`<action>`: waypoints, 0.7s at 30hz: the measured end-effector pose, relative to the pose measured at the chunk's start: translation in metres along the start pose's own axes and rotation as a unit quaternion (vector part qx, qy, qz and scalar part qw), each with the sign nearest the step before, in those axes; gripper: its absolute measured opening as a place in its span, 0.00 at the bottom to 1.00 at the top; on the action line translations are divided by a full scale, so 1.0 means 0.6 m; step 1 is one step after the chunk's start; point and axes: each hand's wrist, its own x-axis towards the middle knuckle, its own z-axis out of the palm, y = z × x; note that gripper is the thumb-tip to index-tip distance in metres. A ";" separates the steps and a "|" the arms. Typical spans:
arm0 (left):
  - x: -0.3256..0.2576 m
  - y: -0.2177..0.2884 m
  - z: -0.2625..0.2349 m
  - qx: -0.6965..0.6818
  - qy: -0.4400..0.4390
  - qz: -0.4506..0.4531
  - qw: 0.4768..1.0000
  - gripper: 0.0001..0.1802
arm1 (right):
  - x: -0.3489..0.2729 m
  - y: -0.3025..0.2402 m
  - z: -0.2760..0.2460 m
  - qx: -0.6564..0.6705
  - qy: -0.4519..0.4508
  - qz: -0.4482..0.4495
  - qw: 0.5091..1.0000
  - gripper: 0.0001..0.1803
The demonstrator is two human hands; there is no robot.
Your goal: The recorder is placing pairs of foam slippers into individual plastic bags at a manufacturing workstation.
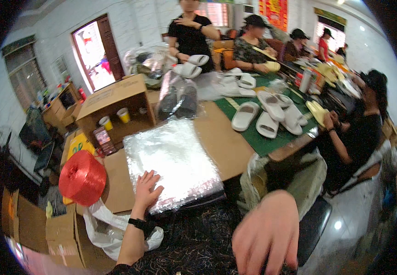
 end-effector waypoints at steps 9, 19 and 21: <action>-0.010 -0.006 -0.016 0.028 -0.005 -0.011 1.000 0.28 | 0.004 -0.019 0.031 -0.068 -0.059 -0.192 0.977 0.18; -0.031 -0.005 -0.026 0.026 -0.004 -0.022 0.999 0.28 | 0.017 0.001 0.059 0.020 -0.253 -0.062 0.965 0.19; -0.020 0.003 -0.014 0.016 0.000 -0.012 1.000 0.28 | 0.040 -0.012 0.033 0.007 -0.092 -0.039 0.995 0.19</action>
